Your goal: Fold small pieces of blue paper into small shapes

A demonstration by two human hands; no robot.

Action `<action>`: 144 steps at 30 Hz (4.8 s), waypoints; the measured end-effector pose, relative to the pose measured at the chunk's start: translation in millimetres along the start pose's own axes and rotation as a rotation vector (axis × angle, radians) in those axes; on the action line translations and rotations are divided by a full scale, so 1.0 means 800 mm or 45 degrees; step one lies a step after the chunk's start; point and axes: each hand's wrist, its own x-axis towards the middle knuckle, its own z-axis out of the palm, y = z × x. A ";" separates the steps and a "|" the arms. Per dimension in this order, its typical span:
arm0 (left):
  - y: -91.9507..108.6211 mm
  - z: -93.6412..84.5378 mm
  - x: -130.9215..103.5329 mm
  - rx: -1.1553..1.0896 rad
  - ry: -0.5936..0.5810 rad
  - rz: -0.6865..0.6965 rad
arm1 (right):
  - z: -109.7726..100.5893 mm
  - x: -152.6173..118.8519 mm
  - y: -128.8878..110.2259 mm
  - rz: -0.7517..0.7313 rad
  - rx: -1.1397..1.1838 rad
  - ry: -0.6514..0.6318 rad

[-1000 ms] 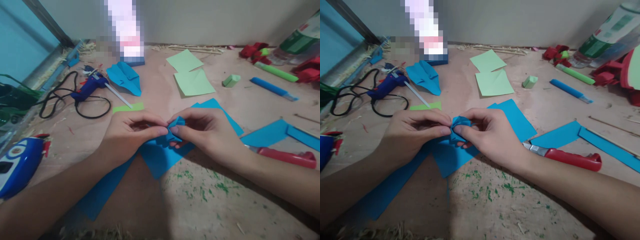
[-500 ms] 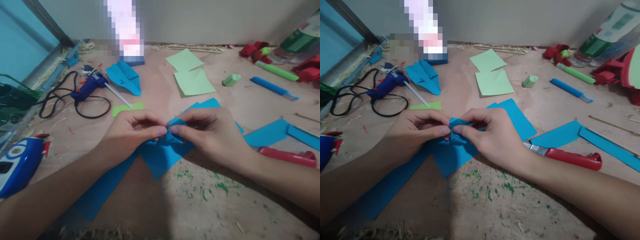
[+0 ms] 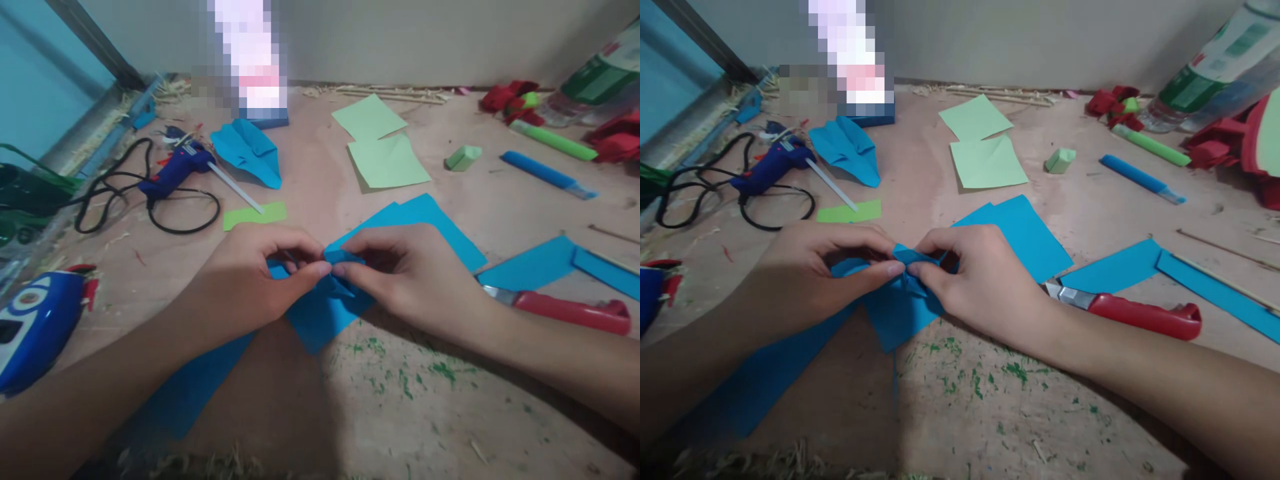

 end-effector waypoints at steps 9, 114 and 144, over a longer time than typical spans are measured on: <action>-0.008 0.001 -0.003 0.013 -0.042 0.076 | 0.000 0.001 0.003 0.000 0.010 -0.023; -0.009 0.009 0.000 -0.533 0.098 -0.097 | 0.000 0.001 0.006 0.007 0.378 0.159; 0.002 0.004 -0.001 0.448 0.129 -0.072 | 0.011 -0.009 0.003 -0.148 -0.034 0.105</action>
